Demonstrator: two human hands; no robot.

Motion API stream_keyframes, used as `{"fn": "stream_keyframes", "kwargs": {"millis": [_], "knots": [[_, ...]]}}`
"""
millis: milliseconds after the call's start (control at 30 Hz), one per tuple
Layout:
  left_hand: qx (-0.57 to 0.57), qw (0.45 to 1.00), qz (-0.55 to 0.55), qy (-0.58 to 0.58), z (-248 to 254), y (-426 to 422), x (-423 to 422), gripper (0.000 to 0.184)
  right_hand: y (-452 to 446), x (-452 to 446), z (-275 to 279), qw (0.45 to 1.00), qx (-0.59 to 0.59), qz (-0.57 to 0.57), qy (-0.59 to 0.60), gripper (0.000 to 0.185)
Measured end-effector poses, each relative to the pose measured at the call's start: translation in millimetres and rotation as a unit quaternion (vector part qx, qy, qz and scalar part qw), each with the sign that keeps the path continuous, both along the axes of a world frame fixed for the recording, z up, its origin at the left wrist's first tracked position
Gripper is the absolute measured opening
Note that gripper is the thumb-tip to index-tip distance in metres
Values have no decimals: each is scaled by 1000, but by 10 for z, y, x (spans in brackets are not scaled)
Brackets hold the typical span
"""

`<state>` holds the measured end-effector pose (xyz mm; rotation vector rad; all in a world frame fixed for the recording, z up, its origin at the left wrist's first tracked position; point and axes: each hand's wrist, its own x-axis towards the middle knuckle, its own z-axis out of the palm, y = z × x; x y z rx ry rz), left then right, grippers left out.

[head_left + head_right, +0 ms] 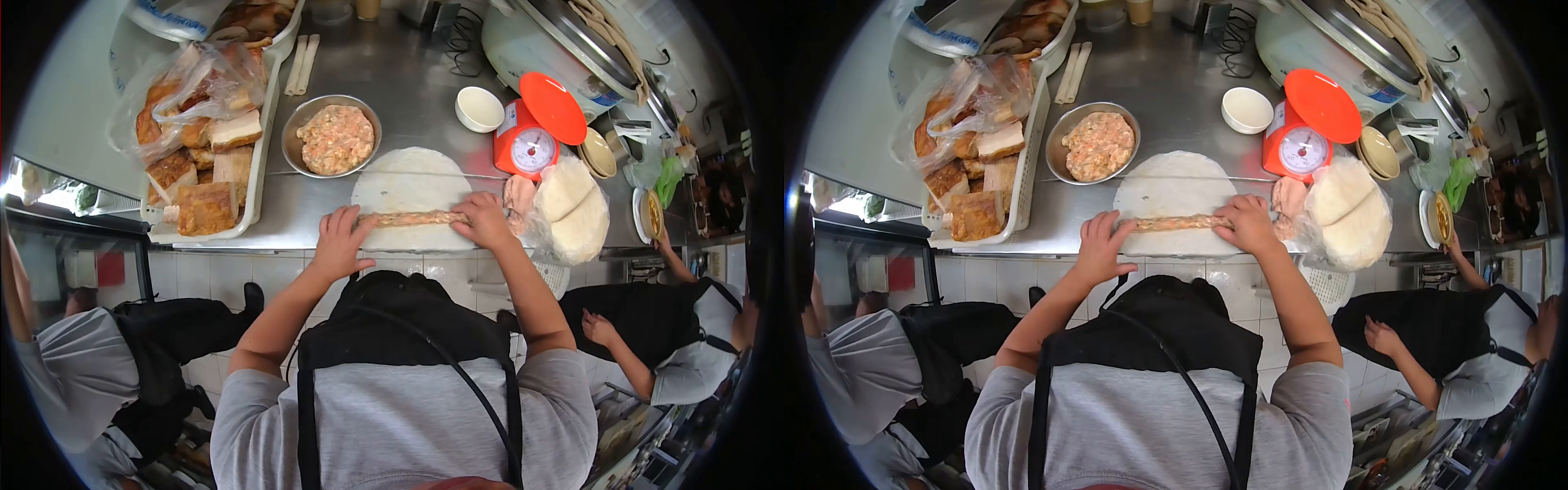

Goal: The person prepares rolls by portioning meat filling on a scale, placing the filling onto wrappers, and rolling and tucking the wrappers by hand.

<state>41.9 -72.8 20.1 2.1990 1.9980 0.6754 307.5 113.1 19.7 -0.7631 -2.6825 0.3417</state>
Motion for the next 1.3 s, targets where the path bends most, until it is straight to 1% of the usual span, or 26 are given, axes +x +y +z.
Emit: {"fn": "stream_keyframes", "kwargs": {"millis": [33,100,133,200,233,267,300,333,400,433,467,500,533,633,667,767,867,933,1000,1033,1100,1200,1300], "knots": [[14,999,-1,45,-67,-25,53,69,-22,10,39,1000,14,-11,20,28],[42,990,-1,134,-352,-41,165,64,-88,50,119,997,43,-32,60,27],[66,983,3,169,-427,-17,198,57,-129,84,101,995,30,-52,83,28],[93,983,-25,157,-500,-5,220,52,-256,180,61,987,5,-91,130,31],[106,982,-39,151,-485,17,236,50,-357,254,50,981,-92,-134,105,33],[116,985,-43,121,-464,38,249,46,-482,342,39,963,-188,-176,79,35],[123,987,-47,91,-382,54,266,41,-584,408,25,933,-283,-216,52,37],[129,988,-52,62,-335,59,271,36,-666,444,-8,933,-291,-209,26,40],[143,983,-98,54,-326,109,228,26,-816,447,-48,931,-308,-197,-24,47],[151,980,-121,49,-310,148,212,20,-870,409,-32,963,-211,-166,9,51],[150,980,-128,26,-290,174,210,18,-930,349,-13,984,-110,-133,42,55],[149,980,-135,4,-210,202,217,16,-979,269,13,992,-7,-98,74,59],[148,978,-143,-18,-151,230,223,15,-987,204,-5,994,-10,-69,83,64],[141,983,-114,-25,-86,369,231,15,-979,-39,-158,994,51,-84,54,66],[140,985,-93,-38,-83,409,231,14,-923,-88,-169,993,51,-83,72,55],[134,988,-26,-78,-69,539,206,11,-612,-155,-257,987,71,-65,129,39],[119,985,33,-122,-105,666,191,12,-309,-286,-99,981,23,-74,180,25],[114,980,61,-148,-124,776,171,15,-103,-359,-93,986,-13,-80,148,25],[38,980,104,-166,-87,849,145,16,48,-425,-89,991,-51,-78,96,27],[0,977,125,-175,-69,876,132,17,62,-448,-81,988,-24,-106,108,27],[-12,977,140,-159,-116,921,118,20,62,-521,-11,977,29,-162,132,28],[-23,977,148,-149,-115,965,106,23,-133,-560,198,983,107,-53,139,31],[-16,978,146,-146,-142,962,112,23,-279,-647,67,995,6,62,81,33]]}}
